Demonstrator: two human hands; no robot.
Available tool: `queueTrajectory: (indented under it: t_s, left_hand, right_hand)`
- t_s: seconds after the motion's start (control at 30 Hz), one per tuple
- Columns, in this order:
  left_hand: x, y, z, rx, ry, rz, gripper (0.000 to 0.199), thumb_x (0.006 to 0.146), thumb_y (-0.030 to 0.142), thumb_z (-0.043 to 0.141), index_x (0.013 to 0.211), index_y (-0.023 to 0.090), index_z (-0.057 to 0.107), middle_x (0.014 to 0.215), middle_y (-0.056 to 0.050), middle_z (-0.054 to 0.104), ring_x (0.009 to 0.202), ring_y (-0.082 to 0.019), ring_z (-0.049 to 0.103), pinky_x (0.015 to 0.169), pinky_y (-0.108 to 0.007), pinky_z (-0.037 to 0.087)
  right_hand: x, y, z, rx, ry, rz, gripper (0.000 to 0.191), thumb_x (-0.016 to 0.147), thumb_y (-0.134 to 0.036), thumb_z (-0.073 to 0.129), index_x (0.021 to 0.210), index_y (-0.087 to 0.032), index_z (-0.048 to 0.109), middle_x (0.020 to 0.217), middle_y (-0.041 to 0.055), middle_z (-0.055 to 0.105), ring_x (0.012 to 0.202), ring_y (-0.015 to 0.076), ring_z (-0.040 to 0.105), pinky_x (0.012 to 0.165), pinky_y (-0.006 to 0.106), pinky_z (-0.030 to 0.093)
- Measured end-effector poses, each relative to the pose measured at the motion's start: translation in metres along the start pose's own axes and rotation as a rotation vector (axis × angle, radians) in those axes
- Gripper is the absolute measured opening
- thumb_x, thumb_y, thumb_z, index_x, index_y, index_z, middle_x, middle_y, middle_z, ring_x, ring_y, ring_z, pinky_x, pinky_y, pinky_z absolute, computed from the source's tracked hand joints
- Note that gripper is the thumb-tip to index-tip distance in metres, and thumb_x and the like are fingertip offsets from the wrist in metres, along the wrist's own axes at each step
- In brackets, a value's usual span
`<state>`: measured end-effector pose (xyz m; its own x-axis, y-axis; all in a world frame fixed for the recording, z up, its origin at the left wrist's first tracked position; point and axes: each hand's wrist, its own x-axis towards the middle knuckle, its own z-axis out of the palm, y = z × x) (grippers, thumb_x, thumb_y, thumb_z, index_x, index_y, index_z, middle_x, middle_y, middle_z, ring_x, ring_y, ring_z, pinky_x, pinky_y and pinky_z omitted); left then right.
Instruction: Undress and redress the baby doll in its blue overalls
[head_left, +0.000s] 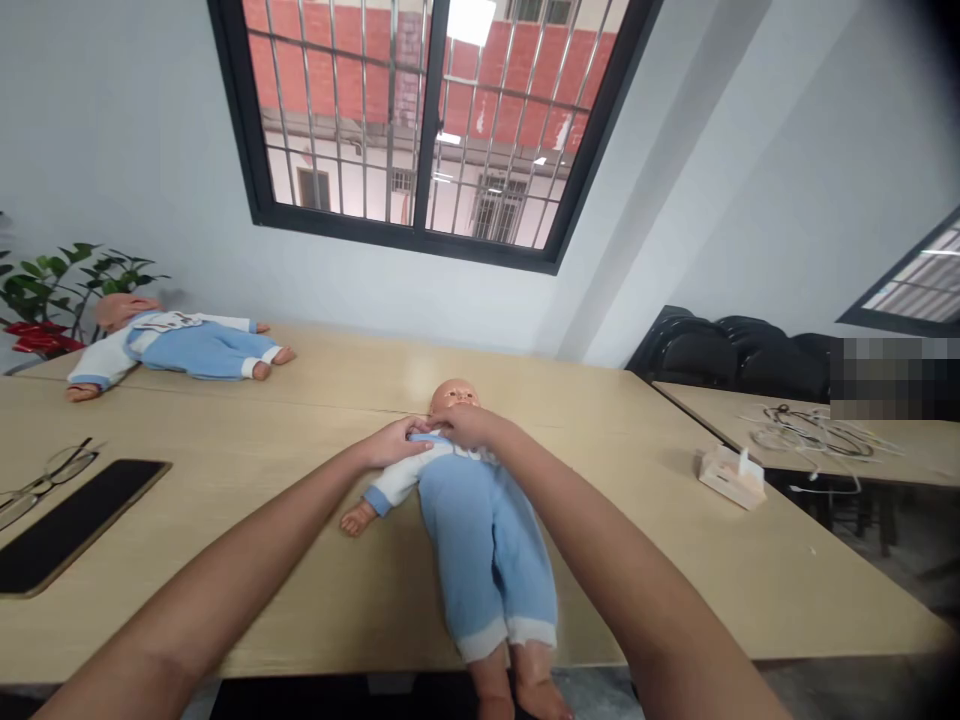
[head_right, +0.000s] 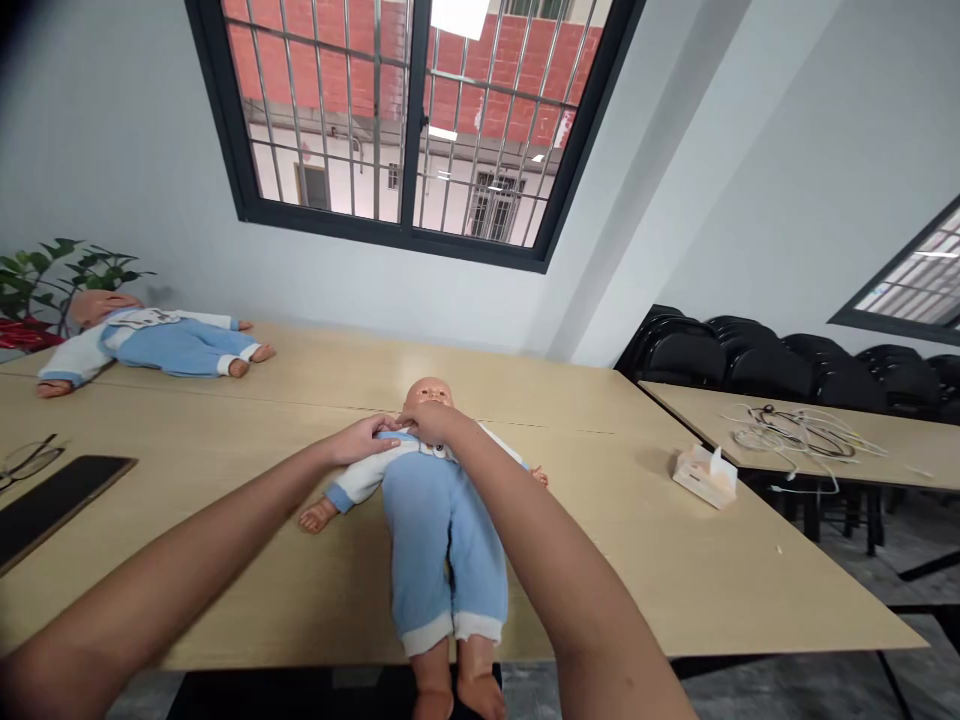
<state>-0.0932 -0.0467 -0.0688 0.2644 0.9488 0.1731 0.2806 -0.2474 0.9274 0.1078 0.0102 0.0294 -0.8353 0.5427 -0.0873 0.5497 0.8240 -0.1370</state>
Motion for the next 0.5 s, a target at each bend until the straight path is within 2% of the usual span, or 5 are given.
queueTrajectory:
  t_s: [0.17,0.27,0.33,0.43,0.5]
  left_hand:
    - [-0.034,0.018,0.013,0.004,0.098,0.07,0.043,0.084,0.047,0.073,0.114,0.02,0.058,0.113,-0.007,0.07,0.107,-0.023,0.064,0.095,-0.037,0.051]
    - [-0.051,0.036,0.021,0.035,0.176,0.114,0.029,0.09,0.043,0.065,0.105,0.02,0.059,0.101,-0.004,0.069,0.097,-0.021,0.064,0.09,-0.034,0.051]
    - [-0.064,0.046,0.023,0.061,0.177,0.099,0.024,0.093,0.041,0.061,0.104,0.02,0.059,0.099,-0.004,0.068,0.097,-0.021,0.064,0.09,-0.033,0.05]
    - [-0.089,0.051,0.023,0.114,0.128,0.056,0.027,0.091,0.039,0.062,0.112,0.021,0.06,0.108,-0.005,0.066,0.104,-0.022,0.062,0.095,-0.034,0.049]
    - [-0.107,0.048,0.022,0.155,0.075,0.025,0.046,0.083,0.039,0.074,0.123,0.023,0.058,0.117,-0.006,0.063,0.109,-0.024,0.06,0.097,-0.036,0.049]
  right_hand:
    - [0.007,-0.015,-0.003,-0.127,-0.067,0.013,0.028,0.089,-0.019,0.068,0.114,-0.025,0.079,0.111,0.0083,0.079,0.101,0.0255,0.071,0.082,0.028,0.047]
    - [0.007,-0.021,-0.006,-0.184,-0.062,0.042,0.021,0.091,-0.02,0.064,0.104,-0.022,0.081,0.107,0.0108,0.079,0.1,0.0269,0.07,0.083,0.03,0.046]
    - [0.004,-0.021,-0.009,-0.207,-0.038,0.07,0.023,0.094,-0.02,0.06,0.104,-0.021,0.081,0.108,0.0127,0.079,0.101,0.028,0.07,0.085,0.032,0.047]
    - [0.001,-0.021,-0.01,-0.221,0.005,0.105,0.03,0.097,-0.02,0.054,0.114,-0.023,0.079,0.119,0.0128,0.076,0.109,0.0288,0.069,0.091,0.035,0.047]
    - [0.002,-0.022,-0.008,-0.221,0.029,0.134,0.033,0.098,-0.021,0.053,0.12,-0.023,0.077,0.127,0.0128,0.073,0.115,0.0289,0.067,0.096,0.036,0.046]
